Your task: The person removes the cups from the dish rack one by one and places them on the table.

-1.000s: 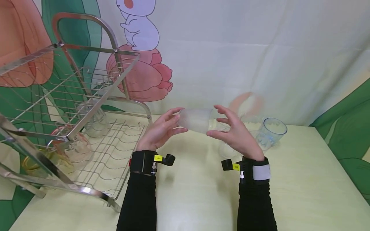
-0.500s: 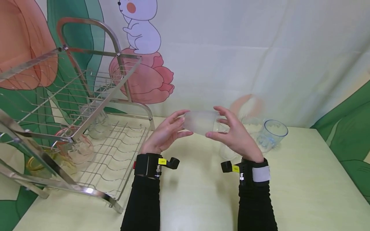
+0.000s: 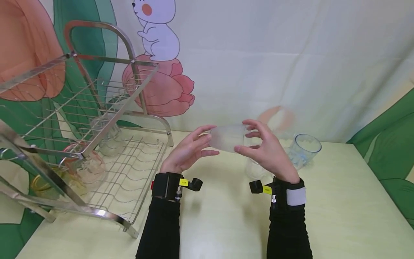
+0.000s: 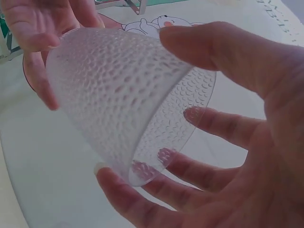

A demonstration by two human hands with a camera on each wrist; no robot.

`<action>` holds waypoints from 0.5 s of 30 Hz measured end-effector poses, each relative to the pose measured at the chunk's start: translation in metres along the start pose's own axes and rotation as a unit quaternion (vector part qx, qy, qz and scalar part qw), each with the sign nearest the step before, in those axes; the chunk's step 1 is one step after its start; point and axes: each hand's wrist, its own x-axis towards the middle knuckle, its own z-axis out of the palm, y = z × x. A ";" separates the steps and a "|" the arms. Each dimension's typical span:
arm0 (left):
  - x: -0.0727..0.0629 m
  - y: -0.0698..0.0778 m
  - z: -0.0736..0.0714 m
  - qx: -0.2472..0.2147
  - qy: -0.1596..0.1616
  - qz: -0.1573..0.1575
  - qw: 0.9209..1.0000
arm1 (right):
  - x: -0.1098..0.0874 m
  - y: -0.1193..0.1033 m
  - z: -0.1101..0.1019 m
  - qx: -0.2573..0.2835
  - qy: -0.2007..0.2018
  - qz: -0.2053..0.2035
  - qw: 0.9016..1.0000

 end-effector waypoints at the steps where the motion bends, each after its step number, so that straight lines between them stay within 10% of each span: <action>1: -0.001 0.000 0.000 0.005 0.000 -0.001 1.000 | -0.001 -0.001 0.000 -0.002 -0.001 0.000 1.000; 15: -0.003 0.010 -0.002 0.091 0.022 -0.038 0.995 | -0.010 -0.007 -0.009 -0.027 0.018 -0.001 0.999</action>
